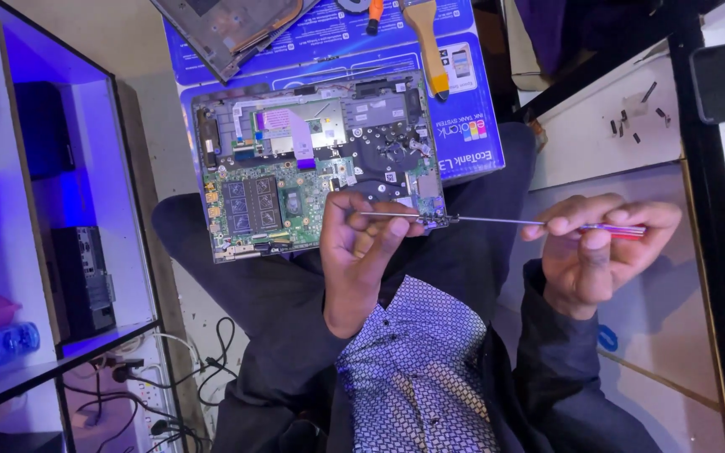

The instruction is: Reinstalling a motherboard into a laptop chassis, including fastening screws and connecting internal ribbon cables.

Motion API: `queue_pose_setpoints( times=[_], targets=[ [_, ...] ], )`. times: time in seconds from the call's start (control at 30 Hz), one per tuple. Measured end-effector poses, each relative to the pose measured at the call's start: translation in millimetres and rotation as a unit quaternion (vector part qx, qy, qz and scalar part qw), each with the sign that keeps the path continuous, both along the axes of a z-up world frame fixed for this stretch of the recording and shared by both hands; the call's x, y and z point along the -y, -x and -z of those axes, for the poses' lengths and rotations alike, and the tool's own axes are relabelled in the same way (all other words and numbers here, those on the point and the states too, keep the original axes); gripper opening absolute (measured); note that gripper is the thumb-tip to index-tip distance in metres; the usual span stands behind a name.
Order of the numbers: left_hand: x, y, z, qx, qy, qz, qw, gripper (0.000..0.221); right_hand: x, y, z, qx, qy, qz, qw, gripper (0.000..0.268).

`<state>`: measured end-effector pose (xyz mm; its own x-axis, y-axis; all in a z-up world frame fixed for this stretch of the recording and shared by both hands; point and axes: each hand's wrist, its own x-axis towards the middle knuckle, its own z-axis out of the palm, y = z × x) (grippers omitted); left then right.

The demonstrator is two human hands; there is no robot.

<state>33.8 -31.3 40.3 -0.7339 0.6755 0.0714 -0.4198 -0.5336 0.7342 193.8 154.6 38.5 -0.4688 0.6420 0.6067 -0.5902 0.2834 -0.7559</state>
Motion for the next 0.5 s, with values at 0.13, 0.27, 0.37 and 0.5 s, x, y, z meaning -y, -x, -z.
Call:
queue_pose_setpoints(
  times=[0.13,0.27,0.37,0.5],
  targets=[
    [1,1,-1,-0.034,0.011,0.005,0.999,0.034,-3,0,7,-0.02,0.004,-0.028,0.999,0.021],
    [2,1,-4,-0.053,0.015,0.013,0.998,0.025,-8,1,12,-0.038,-0.02,-0.044,0.998,0.024],
    [2,2,-3,-0.072,0.026,0.007,0.997,0.024,-7,1,14,-0.051,-0.03,-0.055,0.997,0.021],
    [4,3,-5,-0.08,0.029,0.004,0.996,0.024,-5,-2,13,-0.053,-0.037,-0.092,0.994,0.022]
  ],
)
